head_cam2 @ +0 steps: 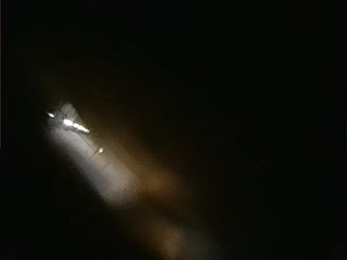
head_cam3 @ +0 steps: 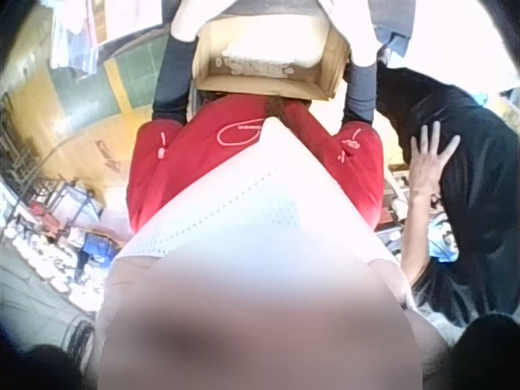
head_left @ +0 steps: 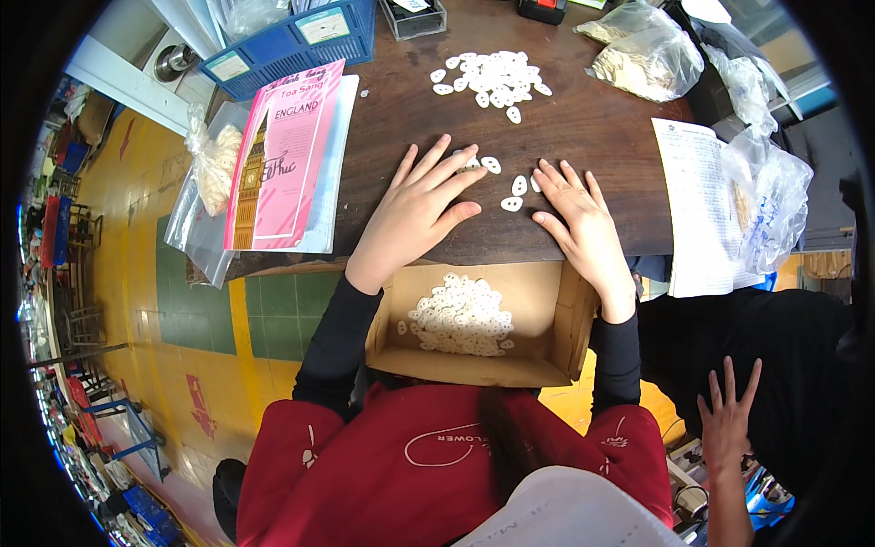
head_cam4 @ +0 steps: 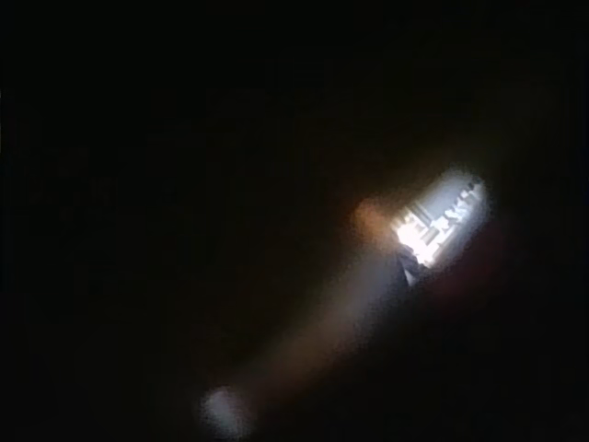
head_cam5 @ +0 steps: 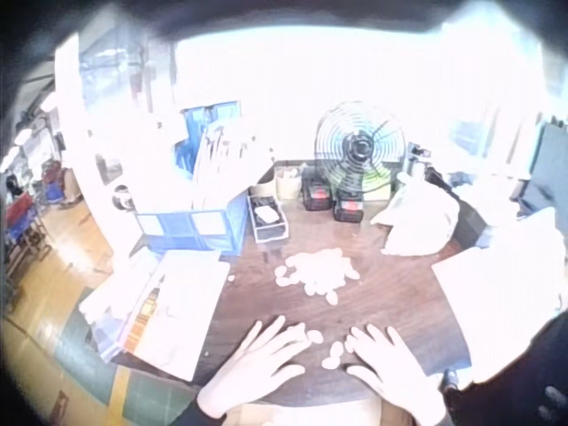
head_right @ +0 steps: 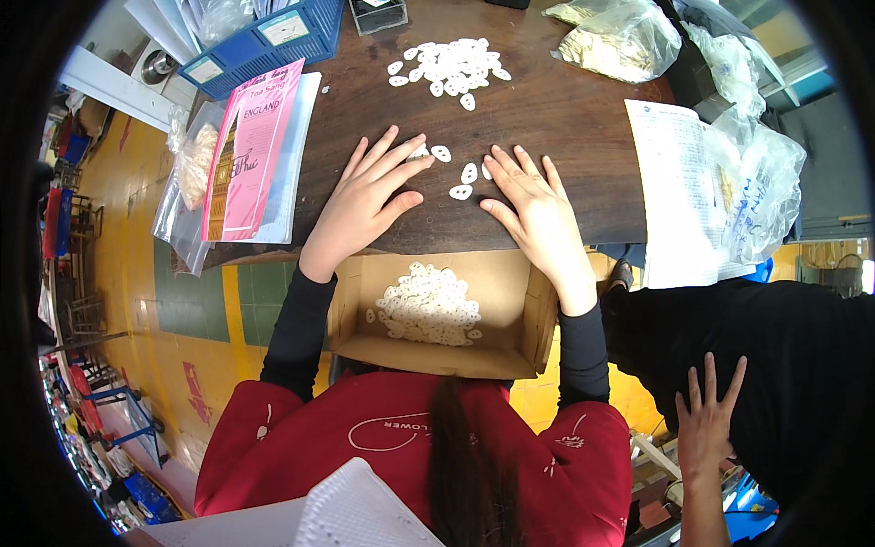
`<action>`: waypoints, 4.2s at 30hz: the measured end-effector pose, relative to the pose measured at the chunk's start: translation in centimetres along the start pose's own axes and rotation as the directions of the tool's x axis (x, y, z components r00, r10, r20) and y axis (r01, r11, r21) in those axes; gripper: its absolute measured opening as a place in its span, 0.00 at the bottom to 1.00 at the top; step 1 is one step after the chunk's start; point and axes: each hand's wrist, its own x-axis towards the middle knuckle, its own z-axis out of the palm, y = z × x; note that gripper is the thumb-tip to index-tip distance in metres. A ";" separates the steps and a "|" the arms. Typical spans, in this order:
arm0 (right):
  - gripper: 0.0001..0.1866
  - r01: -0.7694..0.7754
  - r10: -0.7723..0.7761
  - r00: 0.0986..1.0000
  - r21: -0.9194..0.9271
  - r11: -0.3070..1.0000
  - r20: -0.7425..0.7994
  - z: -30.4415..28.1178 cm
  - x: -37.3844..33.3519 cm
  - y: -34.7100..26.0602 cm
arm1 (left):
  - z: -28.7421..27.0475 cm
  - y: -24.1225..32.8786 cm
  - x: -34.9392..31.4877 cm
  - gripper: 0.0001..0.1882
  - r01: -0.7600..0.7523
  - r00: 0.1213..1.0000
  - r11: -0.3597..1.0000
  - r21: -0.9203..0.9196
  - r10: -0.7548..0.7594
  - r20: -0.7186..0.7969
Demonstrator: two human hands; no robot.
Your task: The person sorts small white decorative pieces from a cardboard box onto a table, arranging them into small piles. The person then writes in a notebook with a pencil and later places some pieces into a plastic bag.
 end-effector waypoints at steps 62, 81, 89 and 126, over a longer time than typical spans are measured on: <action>0.31 0.169 -0.211 0.956 0.206 0.964 0.203 0.4 0.6 -3.1 | -0.5 -1.6 -0.3 0.17 0.123 0.922 0.877 -0.464 -0.274 -0.274; 0.28 0.408 -0.472 0.868 0.320 0.855 0.155 2.6 3.5 -4.3 | -1.2 -1.3 -0.3 0.19 0.158 0.885 0.811 -0.563 -0.369 -0.283; 0.27 0.085 -0.541 0.774 0.794 0.602 0.328 -2.5 3.0 -0.2 | 1.0 -2.5 2.7 0.18 0.123 0.949 0.983 -0.134 -0.156 -0.275; 0.29 0.110 -0.113 0.989 0.035 0.993 0.094 -0.5 2.0 2.7 | 0.0 -0.2 0.0 0.18 0.177 0.958 0.971 -0.160 -0.207 -0.197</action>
